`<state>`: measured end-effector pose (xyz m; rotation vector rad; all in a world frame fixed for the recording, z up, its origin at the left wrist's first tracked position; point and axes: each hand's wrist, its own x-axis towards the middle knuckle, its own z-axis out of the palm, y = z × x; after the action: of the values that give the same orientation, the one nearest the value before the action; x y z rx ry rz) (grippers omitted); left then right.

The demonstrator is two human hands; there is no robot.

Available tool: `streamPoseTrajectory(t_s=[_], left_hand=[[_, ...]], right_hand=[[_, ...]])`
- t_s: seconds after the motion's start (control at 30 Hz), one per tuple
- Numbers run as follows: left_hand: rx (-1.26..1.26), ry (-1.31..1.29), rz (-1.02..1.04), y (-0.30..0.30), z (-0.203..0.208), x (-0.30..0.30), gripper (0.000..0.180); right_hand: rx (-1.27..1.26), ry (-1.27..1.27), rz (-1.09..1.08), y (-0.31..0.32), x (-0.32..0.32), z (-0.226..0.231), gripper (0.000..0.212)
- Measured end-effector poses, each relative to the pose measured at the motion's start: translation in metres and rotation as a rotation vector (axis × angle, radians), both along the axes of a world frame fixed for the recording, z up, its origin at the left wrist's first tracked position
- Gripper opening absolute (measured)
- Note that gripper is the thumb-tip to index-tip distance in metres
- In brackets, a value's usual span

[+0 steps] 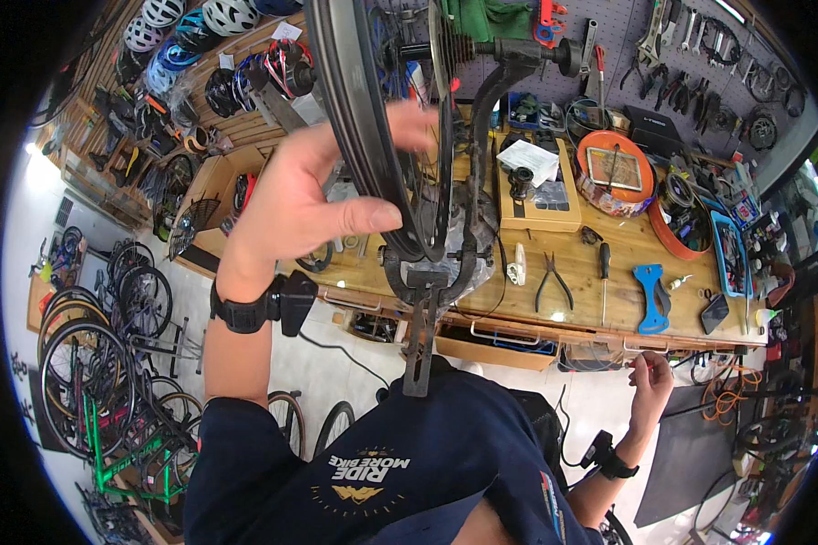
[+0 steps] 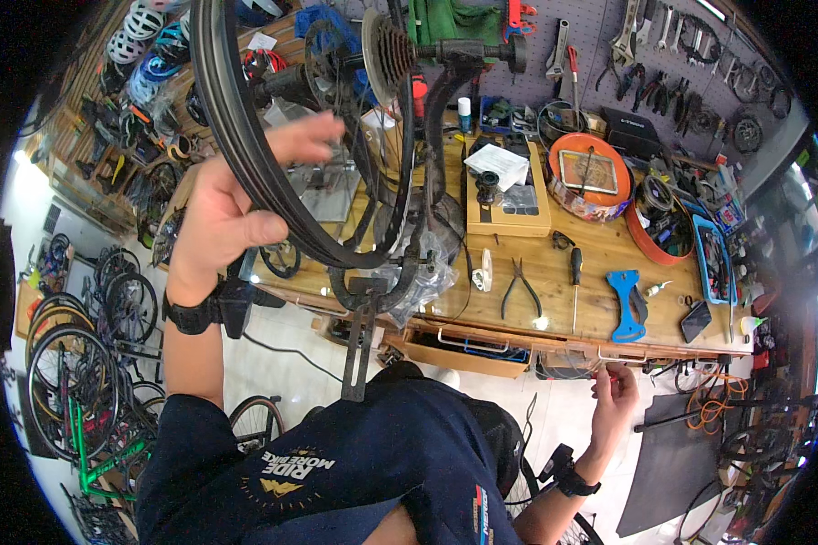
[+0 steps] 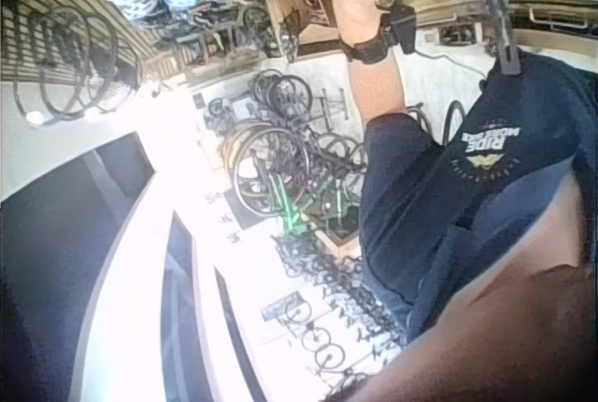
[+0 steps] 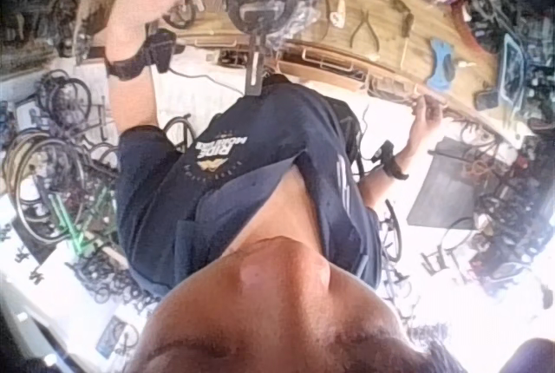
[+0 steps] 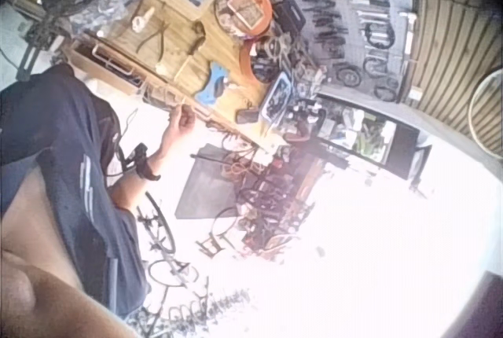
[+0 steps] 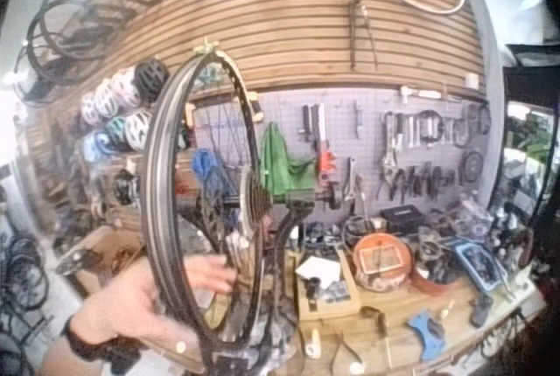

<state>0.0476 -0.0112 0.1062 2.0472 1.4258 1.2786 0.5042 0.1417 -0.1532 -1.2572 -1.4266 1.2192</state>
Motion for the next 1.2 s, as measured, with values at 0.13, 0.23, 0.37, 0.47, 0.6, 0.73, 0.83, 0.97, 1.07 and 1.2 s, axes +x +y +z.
streamPoseTrajectory(t_s=[0.13,0.23,0.37,0.47,0.6,0.73,0.83,0.97,1.07,1.2], left_hand=[[-0.139,0.297,0.041,-0.005,-0.03,0.011,0.034],[-0.188,0.304,0.11,-0.004,-0.054,0.016,0.023],[-0.159,0.296,0.143,-0.006,-0.062,0.021,0.022],[-0.199,-0.281,0.073,-0.01,-0.073,0.007,0.03],[-0.227,-0.61,0.281,0.0,-0.094,-0.03,0.054],[-0.465,-0.74,0.408,0.022,-0.112,-0.022,0.055],[-0.64,-0.614,0.481,0.038,-0.125,-0.018,0.054],[-0.643,-0.598,0.325,0.053,-0.117,-0.011,0.041],[-0.581,-0.528,0.257,0.055,-0.127,-0.02,0.032],[-0.523,-0.556,0.24,0.058,-0.13,-0.02,0.025]], right_hand=[[0.003,0.0,-0.005,0.0,0.005,-0.002,0.016],[-0.02,-0.022,0.013,0.0,0.003,0.003,0.018],[-0.027,-0.025,0.031,-0.001,0.002,0.004,0.017],[-0.039,-0.006,0.03,0.0,0.004,-0.002,0.017],[-0.06,-0.013,0.045,0.003,0.001,-0.006,0.017],[-0.078,-0.023,0.083,0.007,-0.003,-0.011,0.018],[-0.114,-0.031,0.116,0.009,-0.016,-0.003,0.019],[-0.127,0.028,0.177,0.011,-0.023,0.006,0.022],[-0.143,0.098,0.294,0.022,-0.033,0.028,0.03],[-0.138,0.157,0.533,0.048,-0.072,0.072,0.038]])
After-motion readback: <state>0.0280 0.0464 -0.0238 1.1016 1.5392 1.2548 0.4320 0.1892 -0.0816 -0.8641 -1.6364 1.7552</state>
